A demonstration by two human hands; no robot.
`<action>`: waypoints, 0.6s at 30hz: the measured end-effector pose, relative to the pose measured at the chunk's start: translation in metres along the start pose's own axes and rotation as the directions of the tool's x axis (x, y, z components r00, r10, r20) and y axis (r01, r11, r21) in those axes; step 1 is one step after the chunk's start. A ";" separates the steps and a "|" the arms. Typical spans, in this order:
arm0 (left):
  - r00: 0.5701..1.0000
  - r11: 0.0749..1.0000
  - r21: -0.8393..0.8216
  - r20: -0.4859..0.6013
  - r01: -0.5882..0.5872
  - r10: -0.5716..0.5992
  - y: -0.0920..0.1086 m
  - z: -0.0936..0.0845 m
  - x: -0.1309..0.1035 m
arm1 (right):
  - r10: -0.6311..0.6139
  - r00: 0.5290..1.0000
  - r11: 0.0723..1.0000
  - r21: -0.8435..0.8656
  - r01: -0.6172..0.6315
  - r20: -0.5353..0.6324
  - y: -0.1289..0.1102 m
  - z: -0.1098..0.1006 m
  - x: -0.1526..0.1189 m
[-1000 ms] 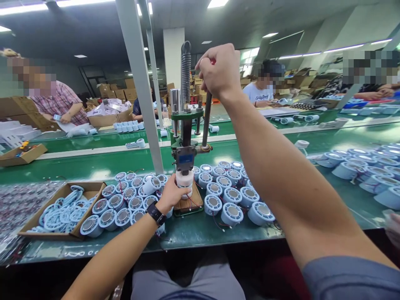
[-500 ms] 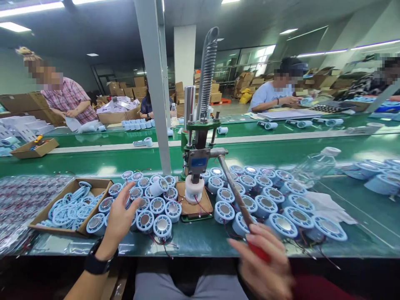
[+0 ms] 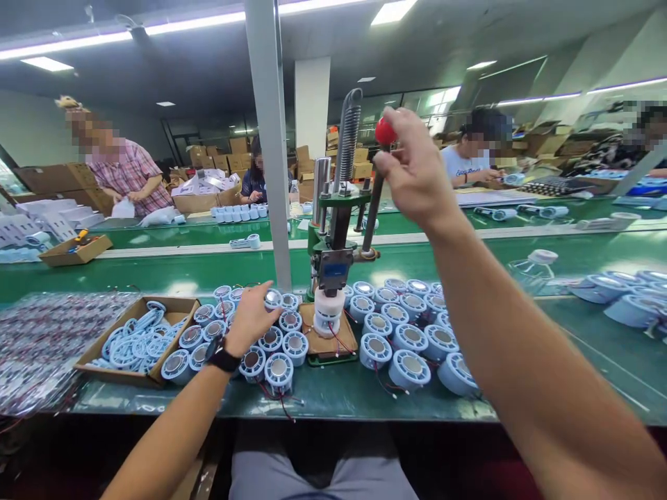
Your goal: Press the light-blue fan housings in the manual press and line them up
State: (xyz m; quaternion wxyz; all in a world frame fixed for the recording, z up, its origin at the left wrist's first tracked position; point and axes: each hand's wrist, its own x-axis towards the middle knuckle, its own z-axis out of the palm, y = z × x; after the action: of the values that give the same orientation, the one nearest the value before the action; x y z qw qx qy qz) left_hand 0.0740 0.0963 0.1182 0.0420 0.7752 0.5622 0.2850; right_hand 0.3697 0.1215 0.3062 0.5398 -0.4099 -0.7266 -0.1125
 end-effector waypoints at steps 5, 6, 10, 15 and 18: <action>0.983 0.952 -0.277 0.094 -0.129 0.160 0.035 -0.002 -0.076 | 0.284 0.954 0.933 0.259 -0.252 -0.095 -0.028 0.033 -0.166; 0.960 0.935 -0.315 0.169 -0.162 0.223 0.044 0.006 -0.091 | 0.361 0.932 0.898 0.280 -0.340 -0.026 -0.033 0.047 -0.197; 0.949 0.944 -0.278 0.206 -0.177 0.239 0.064 0.054 -0.122 | 0.522 0.817 0.762 0.295 -0.576 0.246 -0.031 0.106 -0.260; 0.967 0.969 -0.071 0.077 -0.236 0.241 0.064 0.087 -0.124 | 0.626 0.753 0.666 0.363 -0.651 0.201 -0.022 0.137 -0.252; 0.960 0.962 0.019 0.059 -0.274 0.273 0.067 0.085 -0.131 | 0.669 0.742 0.695 0.310 -0.649 0.054 -0.027 0.142 -0.249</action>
State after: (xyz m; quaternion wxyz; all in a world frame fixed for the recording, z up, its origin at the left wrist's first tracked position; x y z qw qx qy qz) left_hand 0.1454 -0.0233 0.0216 0.0076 0.8536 0.4521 0.2585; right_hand 0.2720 0.0724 0.0394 0.6239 -0.5493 -0.5223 0.1906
